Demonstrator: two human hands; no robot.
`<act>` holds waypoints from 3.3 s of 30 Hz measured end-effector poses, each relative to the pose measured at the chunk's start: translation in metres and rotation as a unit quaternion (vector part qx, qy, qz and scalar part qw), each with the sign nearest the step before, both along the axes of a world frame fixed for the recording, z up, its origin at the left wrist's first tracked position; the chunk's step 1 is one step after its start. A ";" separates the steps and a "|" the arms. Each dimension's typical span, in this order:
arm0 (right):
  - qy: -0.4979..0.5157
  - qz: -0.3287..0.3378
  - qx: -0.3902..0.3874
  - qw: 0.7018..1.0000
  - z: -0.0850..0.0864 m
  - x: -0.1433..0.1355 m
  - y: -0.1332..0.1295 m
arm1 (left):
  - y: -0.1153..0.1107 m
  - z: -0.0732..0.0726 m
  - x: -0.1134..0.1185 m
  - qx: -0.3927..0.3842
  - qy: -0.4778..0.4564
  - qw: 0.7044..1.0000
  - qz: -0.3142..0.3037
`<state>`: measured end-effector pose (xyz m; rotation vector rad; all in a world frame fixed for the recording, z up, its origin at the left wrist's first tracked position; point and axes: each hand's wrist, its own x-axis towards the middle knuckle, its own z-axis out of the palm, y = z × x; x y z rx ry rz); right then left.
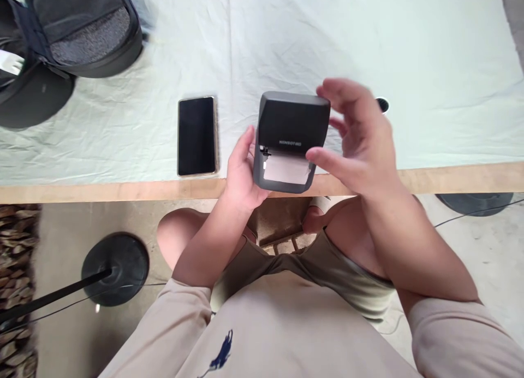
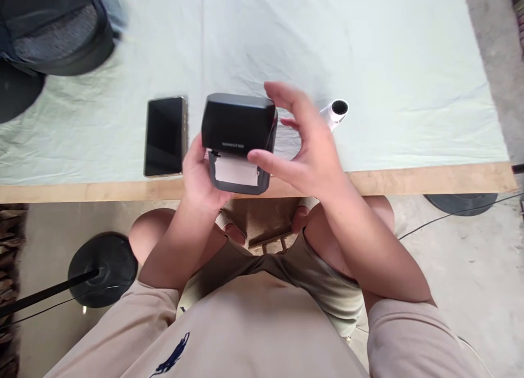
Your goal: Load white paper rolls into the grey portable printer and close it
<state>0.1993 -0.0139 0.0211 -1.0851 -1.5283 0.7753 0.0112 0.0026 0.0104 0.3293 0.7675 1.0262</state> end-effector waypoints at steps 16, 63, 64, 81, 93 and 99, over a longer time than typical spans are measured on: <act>-0.538 -0.033 -0.086 0.838 0.075 -0.028 0.010 | -0.007 -0.002 0.001 -0.001 0.003 1.000 0.026; 0.135 -0.185 -0.110 0.967 -0.035 0.076 0.016 | -0.005 0.001 -0.001 0.054 -0.007 0.998 0.008; 0.190 -0.161 -0.143 0.958 -0.033 0.078 0.016 | -0.005 0.001 -0.002 0.054 -0.005 0.998 0.004; -0.166 -0.067 0.074 0.981 0.044 -0.013 -0.018 | -0.008 -0.006 0.003 0.090 0.024 0.996 -0.017; -0.323 -0.102 0.094 0.936 0.027 -0.018 -0.004 | -0.010 -0.004 0.003 0.083 0.009 0.996 -0.007; -0.452 -0.097 0.039 0.886 0.033 -0.015 0.006 | -0.011 -0.007 0.004 0.121 -0.001 0.993 -0.014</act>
